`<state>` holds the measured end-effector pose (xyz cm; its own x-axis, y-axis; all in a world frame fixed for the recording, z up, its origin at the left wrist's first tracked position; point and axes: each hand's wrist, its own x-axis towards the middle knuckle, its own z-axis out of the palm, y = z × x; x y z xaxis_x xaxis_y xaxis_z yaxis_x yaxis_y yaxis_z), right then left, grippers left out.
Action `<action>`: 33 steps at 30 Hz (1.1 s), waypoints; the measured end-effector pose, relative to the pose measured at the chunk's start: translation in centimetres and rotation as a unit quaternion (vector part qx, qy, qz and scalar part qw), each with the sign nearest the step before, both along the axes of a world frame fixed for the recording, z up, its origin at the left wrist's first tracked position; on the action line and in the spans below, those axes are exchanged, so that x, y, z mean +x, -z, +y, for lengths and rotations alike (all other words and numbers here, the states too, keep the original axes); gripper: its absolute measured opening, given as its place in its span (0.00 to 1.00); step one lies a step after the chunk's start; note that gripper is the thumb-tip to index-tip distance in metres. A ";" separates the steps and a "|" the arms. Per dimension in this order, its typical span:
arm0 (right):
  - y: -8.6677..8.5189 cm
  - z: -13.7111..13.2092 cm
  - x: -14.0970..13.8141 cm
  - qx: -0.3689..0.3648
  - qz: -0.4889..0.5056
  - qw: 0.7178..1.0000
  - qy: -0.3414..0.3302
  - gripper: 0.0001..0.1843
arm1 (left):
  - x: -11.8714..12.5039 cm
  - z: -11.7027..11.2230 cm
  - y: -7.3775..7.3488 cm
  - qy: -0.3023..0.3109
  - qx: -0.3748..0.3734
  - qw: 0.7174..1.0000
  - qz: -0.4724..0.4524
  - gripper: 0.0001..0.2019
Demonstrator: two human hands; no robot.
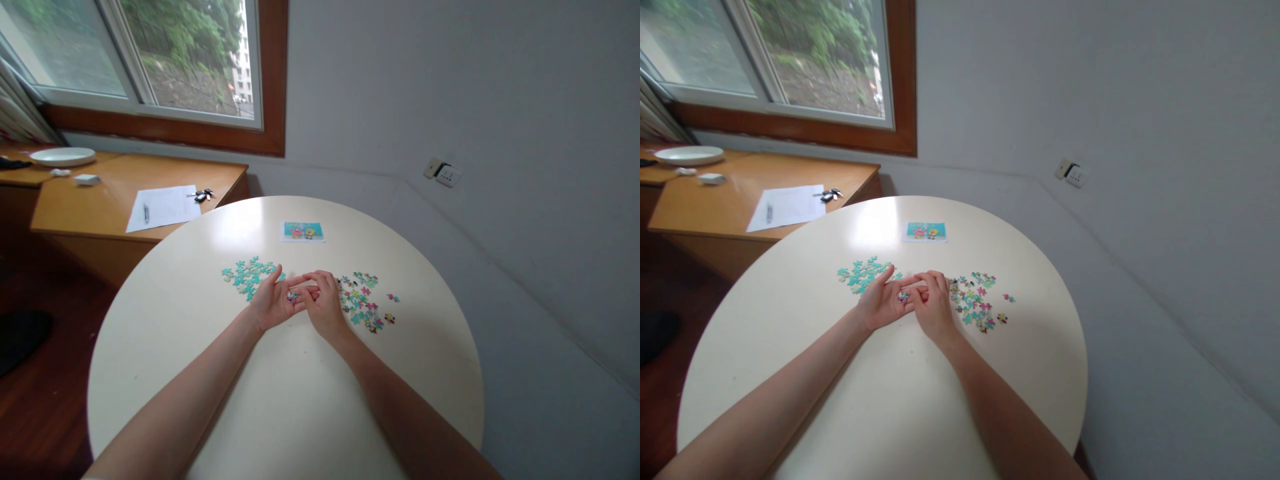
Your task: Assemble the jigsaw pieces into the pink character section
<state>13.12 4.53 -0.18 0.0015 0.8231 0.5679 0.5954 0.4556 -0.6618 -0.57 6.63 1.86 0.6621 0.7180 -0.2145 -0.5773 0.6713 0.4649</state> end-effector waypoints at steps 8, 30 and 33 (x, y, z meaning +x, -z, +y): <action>-0.2 -0.1 0.1 -0.003 0.002 1.000 -0.002 0.11 | 0.0 0.0 0.1 -0.011 -0.005 1.000 -0.010 0.33; 0.1 -0.3 -0.3 0.043 -0.057 0.996 -0.054 0.08 | -0.1 0.2 0.5 0.000 0.004 0.999 -0.044 0.31; 0.2 -0.3 -0.3 0.044 -0.061 0.995 -0.058 0.10 | -0.1 0.2 0.4 -0.004 -0.002 0.999 -0.038 0.31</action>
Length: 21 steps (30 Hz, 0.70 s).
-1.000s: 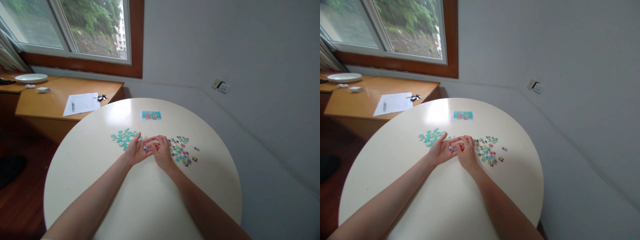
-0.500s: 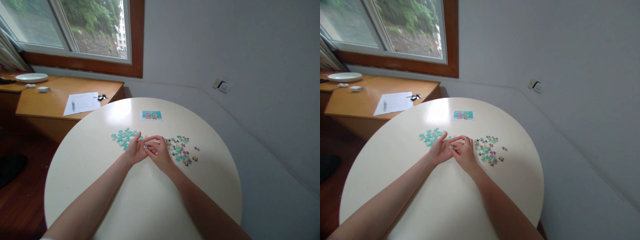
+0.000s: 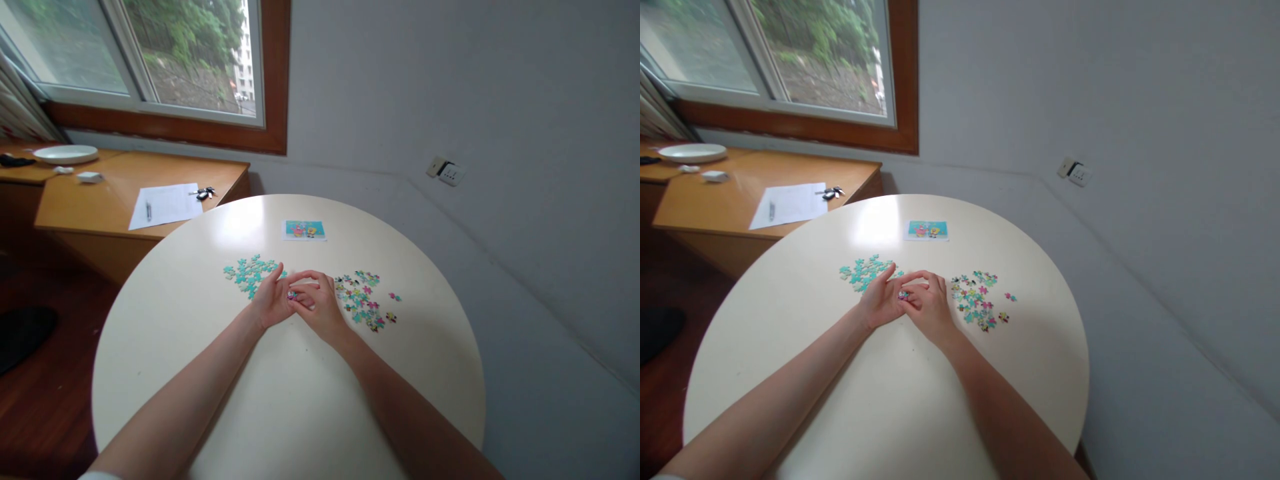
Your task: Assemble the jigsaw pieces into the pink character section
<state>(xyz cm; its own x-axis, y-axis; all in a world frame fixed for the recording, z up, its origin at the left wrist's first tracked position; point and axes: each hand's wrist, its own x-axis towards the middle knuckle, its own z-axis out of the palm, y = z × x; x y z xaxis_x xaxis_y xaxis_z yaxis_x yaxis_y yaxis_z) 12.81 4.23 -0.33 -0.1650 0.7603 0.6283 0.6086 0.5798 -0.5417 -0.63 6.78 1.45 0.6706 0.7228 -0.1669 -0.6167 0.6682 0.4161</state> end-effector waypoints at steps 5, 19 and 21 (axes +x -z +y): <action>0.1 0.0 0.0 -0.003 -0.001 1.000 0.001 0.12 | 0.0 0.0 -0.1 -0.008 -0.005 1.000 0.011 0.32; 0.0 0.1 0.0 -0.011 0.003 1.000 -0.009 0.11 | 0.0 0.0 0.0 -0.005 -0.003 1.000 0.006 0.30; 0.0 0.1 0.0 -0.011 0.002 1.000 -0.009 0.11 | 0.0 0.0 0.0 -0.003 -0.003 1.000 0.001 0.30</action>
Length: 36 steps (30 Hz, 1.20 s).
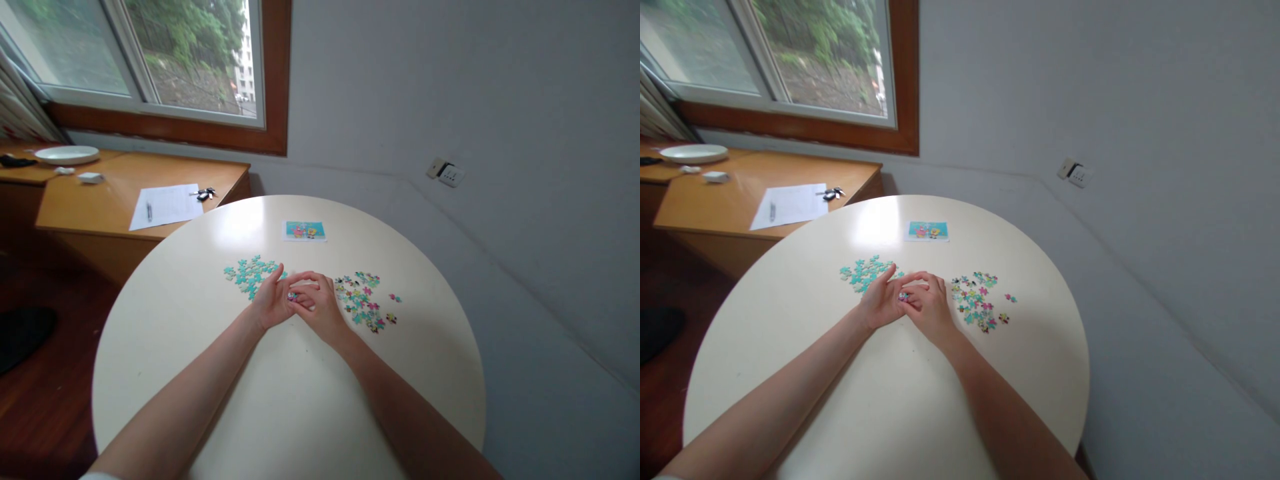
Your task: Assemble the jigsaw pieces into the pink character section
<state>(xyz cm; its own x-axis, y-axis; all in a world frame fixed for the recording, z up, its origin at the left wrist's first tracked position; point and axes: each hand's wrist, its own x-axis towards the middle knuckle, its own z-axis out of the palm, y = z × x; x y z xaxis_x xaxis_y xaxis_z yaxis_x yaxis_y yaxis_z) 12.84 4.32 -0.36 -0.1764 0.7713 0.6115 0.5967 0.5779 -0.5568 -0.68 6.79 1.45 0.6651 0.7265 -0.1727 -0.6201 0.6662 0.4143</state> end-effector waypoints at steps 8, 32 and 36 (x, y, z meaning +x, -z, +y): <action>0.0 -0.1 0.0 -0.003 0.000 1.000 0.002 0.12 | 0.0 -0.1 0.0 -0.003 0.008 1.000 0.002 0.30; -0.1 0.1 0.3 0.002 0.010 1.000 -0.010 0.11 | 0.0 -0.1 -0.2 -0.003 0.002 1.000 0.001 0.29; -0.5 0.1 0.6 0.013 0.027 0.999 0.030 0.10 | 0.2 0.1 0.3 0.008 0.008 1.000 0.010 0.26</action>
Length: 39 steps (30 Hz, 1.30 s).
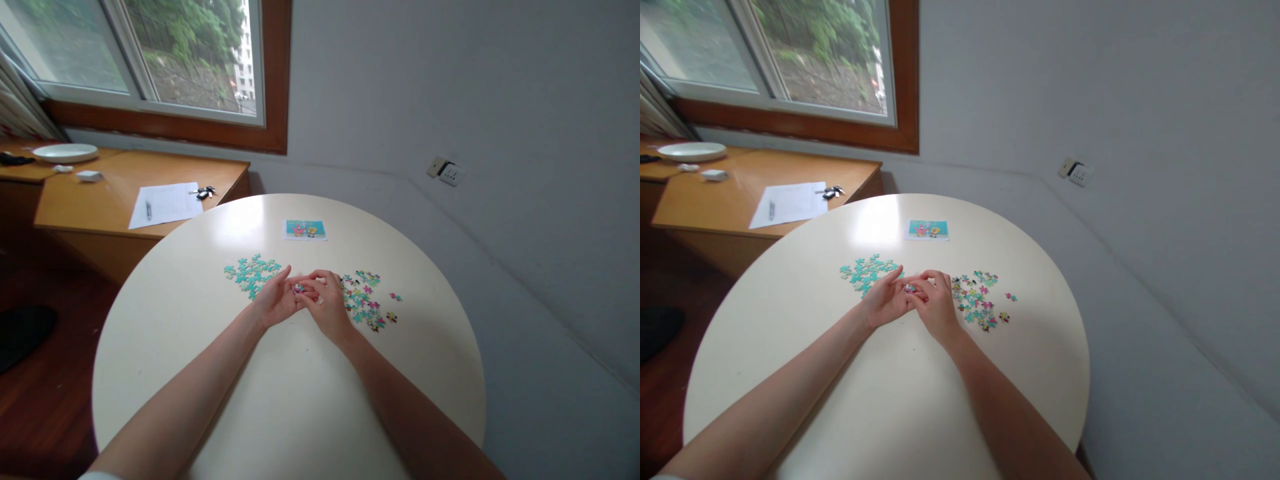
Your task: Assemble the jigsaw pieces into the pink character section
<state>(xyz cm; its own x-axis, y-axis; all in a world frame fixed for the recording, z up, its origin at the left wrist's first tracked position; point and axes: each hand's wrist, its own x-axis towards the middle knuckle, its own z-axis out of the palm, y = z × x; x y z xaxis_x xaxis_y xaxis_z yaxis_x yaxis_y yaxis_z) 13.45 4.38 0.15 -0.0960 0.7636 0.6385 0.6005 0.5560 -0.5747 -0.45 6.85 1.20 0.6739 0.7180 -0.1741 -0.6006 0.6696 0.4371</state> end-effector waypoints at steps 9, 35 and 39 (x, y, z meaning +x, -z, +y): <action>-0.5 -0.2 0.3 0.036 0.002 0.998 0.051 0.06 | 0.4 -0.2 0.2 -0.023 -0.015 0.997 0.067 0.19; -0.3 0.0 0.3 0.052 0.010 0.997 0.055 0.15 | 0.4 -0.2 0.4 -0.039 0.036 0.997 0.053 0.18; -0.2 0.0 0.2 0.044 0.016 0.997 0.055 0.14 | 0.4 -0.2 0.5 -0.047 0.034 0.997 0.054 0.16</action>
